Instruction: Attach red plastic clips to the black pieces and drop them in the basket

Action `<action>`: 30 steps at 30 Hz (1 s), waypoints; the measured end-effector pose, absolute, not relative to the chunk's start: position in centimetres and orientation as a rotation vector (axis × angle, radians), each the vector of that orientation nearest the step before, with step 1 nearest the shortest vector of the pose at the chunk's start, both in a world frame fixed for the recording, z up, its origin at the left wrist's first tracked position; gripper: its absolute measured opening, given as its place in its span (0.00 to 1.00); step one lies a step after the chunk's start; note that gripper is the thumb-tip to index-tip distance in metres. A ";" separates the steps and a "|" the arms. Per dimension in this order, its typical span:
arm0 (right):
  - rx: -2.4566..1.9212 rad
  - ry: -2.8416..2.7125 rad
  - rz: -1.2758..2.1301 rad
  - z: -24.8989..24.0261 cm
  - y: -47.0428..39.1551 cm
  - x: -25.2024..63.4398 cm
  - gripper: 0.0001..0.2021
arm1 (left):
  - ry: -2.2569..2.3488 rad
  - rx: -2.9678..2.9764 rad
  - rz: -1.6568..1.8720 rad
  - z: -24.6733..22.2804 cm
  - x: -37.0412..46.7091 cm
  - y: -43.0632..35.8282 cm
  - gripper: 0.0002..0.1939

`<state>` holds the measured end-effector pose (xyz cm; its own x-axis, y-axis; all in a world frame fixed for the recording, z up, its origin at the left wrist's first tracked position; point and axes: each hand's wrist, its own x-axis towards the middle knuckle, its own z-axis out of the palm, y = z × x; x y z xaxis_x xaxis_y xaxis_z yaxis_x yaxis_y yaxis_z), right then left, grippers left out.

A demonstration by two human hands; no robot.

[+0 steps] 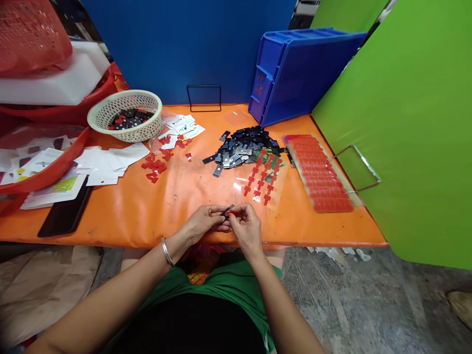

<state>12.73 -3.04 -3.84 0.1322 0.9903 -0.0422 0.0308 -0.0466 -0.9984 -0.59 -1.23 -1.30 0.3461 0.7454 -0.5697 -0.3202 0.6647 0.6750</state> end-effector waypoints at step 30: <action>-1.377 -1.249 1.031 -3.7 -3.7 12.4 0.08 | 1.062 0.515 0.799 -1.6 0.0 -1.7 0.06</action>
<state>12.43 -3.67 -3.67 0.1138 0.9933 0.0197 0.1696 0.0001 -0.9855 -0.02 -1.70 -1.64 0.2563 0.7851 -0.5638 -0.3245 0.6193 0.7149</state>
